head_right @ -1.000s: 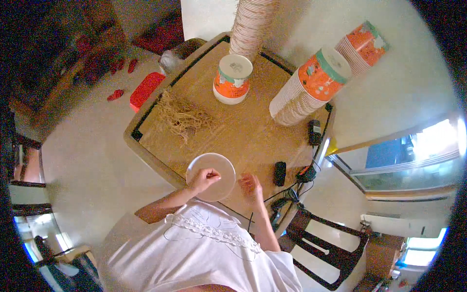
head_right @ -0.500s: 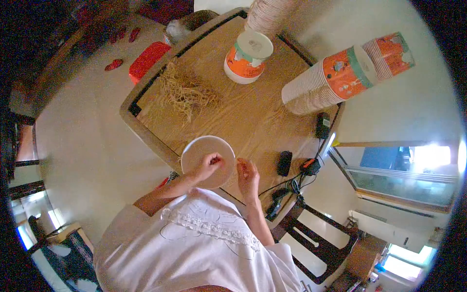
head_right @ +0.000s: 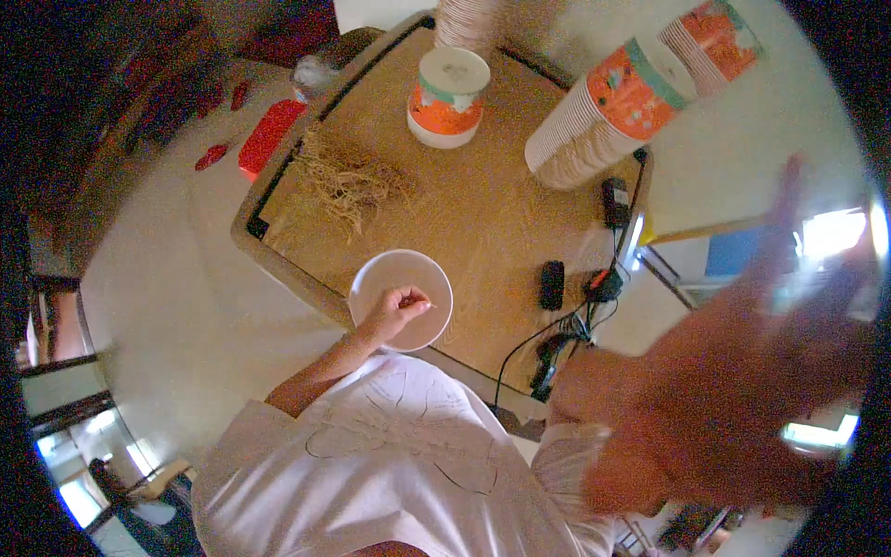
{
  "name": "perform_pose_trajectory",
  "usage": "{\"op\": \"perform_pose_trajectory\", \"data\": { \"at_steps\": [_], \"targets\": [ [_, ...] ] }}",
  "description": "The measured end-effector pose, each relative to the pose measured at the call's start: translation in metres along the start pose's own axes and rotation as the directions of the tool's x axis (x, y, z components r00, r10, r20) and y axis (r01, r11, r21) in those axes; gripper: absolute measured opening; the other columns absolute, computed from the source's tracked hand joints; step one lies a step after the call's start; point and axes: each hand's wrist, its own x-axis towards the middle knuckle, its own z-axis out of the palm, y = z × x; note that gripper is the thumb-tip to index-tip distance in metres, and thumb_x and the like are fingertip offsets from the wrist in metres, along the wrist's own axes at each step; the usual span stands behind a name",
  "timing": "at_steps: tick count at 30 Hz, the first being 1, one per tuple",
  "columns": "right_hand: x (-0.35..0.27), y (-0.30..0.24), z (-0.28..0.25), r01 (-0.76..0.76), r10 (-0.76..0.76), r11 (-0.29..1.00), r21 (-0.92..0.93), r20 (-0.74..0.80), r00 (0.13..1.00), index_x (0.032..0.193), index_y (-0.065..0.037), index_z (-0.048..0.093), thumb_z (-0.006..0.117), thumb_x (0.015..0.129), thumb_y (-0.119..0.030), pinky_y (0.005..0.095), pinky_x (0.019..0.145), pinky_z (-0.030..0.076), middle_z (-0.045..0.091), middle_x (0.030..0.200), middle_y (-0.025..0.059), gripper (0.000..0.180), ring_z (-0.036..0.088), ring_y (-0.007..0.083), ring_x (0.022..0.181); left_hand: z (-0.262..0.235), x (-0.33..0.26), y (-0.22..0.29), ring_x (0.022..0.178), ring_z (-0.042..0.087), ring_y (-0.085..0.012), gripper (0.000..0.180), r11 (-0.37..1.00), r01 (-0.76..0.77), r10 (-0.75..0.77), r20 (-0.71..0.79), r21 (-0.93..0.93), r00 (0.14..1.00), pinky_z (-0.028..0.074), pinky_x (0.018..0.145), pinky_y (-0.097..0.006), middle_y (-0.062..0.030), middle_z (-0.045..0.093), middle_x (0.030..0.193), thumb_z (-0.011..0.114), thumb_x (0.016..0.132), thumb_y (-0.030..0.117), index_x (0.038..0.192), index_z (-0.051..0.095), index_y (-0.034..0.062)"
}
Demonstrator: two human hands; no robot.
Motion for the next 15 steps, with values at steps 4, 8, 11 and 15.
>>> {"op": "perform_pose_trajectory", "data": {
  "at_steps": [4,8,11,15],
  "targets": [
    [0.027,0.008,-0.001,-0.001,0.006,0.965,0.264,-0.019,1.0,0.117,0.0,0.047,0.046,0.086,-0.029,0.0492,0.097,0.03,0.046,0.121,0.0221,0.042,0.045,0.033,0.111,-0.003,0.0,0.008,0.065,0.055,-0.0059,0.009,0.998,0.033,-0.032,0.013,-0.051,0.999,0.045,0.06,-0.021,-0.0018,0.063,0.072,0.063,0.08,0.011,0.08,0.063,0.0019],
    [0.038,0.024,-0.044,0.018,-0.019,0.855,0.518,-0.003,1.0,0.114,0.002,0.048,0.046,0.085,-0.024,0.0527,0.099,0.025,0.047,0.118,0.0242,0.039,0.044,0.0351,0.112,-0.007,0.0,0.006,0.068,0.056,-0.0062,0.009,1.0,0.016,-0.016,-0.03,-0.01,0.999,0.046,0.063,-0.021,-0.0018,0.063,0.074,0.062,0.08,0.011,0.081,0.063,0.0019],
    [0.037,0.011,-0.035,0.057,-0.064,0.711,0.701,-0.017,0.998,0.112,0.004,0.049,0.045,0.084,-0.021,0.0552,0.101,0.021,0.047,0.116,0.0257,0.037,0.044,0.0366,0.112,-0.009,0.002,0.007,0.067,0.056,-0.0065,0.009,1.0,0.019,-0.019,-0.017,0.0,1.0,0.046,0.062,-0.022,-0.0015,0.063,0.074,0.062,0.08,0.011,0.081,0.063,0.002],
    [0.028,-0.036,-0.002,0.112,-0.169,0.422,0.899,-0.043,0.985,0.109,0.006,0.05,0.044,0.083,-0.017,0.0587,0.104,0.016,0.048,0.114,0.0278,0.035,0.043,0.0387,0.112,-0.004,0.007,0.004,0.065,0.055,-0.0066,0.01,0.998,0.012,-0.012,0.006,0.061,1.0,0.045,0.061,-0.023,-0.0018,0.062,0.073,0.063,0.079,0.012,0.081,0.063,0.0021]
  ]
}}
